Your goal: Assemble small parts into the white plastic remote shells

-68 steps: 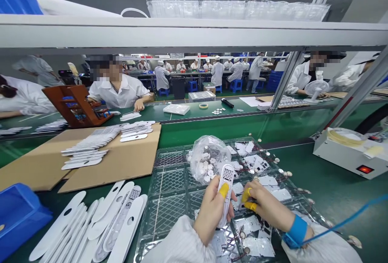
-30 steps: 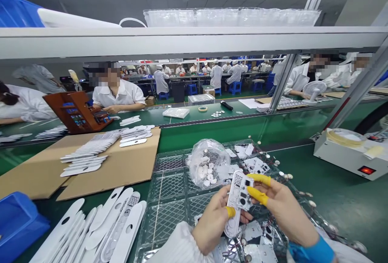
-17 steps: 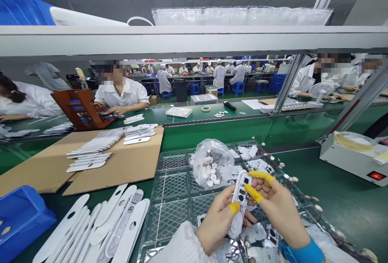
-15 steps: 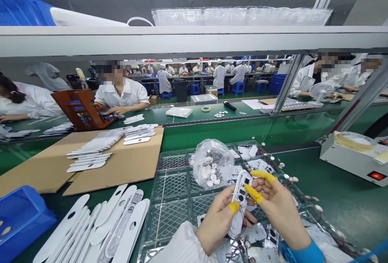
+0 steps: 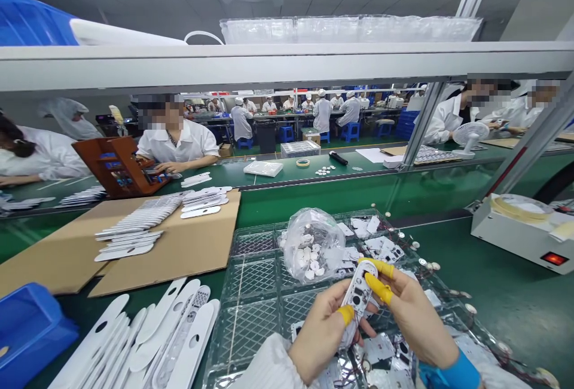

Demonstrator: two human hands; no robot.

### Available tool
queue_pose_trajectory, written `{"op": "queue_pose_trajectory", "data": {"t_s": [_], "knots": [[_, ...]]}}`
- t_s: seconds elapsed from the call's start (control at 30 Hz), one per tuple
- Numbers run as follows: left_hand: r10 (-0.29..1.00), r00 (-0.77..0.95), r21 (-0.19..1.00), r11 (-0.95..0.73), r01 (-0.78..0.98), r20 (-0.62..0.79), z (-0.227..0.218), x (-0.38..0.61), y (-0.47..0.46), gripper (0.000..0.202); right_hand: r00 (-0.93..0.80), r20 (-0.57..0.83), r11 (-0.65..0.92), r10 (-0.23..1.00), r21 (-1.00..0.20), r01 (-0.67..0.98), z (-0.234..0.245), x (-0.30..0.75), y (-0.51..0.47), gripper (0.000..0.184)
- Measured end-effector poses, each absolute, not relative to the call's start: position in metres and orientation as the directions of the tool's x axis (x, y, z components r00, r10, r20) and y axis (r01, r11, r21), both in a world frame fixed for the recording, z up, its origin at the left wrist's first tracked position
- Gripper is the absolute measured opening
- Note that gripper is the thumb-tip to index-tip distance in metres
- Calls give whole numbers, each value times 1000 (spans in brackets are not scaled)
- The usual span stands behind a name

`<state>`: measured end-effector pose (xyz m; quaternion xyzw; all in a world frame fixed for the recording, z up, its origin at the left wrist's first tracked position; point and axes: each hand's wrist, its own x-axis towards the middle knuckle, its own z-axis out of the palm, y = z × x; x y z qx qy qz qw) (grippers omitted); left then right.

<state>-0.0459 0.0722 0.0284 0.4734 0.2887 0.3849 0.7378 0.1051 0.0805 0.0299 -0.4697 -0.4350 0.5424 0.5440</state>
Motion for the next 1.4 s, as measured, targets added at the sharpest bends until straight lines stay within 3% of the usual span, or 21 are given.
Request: {"op": "queue_pose_trajectory", "data": {"t_s": [0.27,0.43,0.6,0.77,0.9,1.0,1.1,1.4], "knots": [[876,477,925,237,-297,-72,32,-45,73,37,167,111,130,980,-986,-108,12,97,78,46],[886,461,928,216,-304,-55,34,-45,72,40,211,214,220,954,-975,-7,9,96,74,36],[887,458,935,205,-291,-52,34,-45,73,42,227,225,221,947,-974,44,10,96,74,38],[883,466,934,207,-290,-50,31,-44,73,43,218,284,266,933,-958,109,18,100,73,26],[878,476,936,208,-284,-51,31,-45,72,43,219,197,200,956,-980,10,20,101,72,29],[875,484,940,183,-290,-21,33,-46,71,43,197,20,52,980,-986,-159,19,101,75,37],[872,489,938,179,-299,-10,33,-47,70,43,107,-136,-109,985,-968,-228,18,103,78,40],[864,501,951,194,-242,-49,33,-46,71,42,69,-150,-123,986,-946,-300,14,109,81,38]]}}
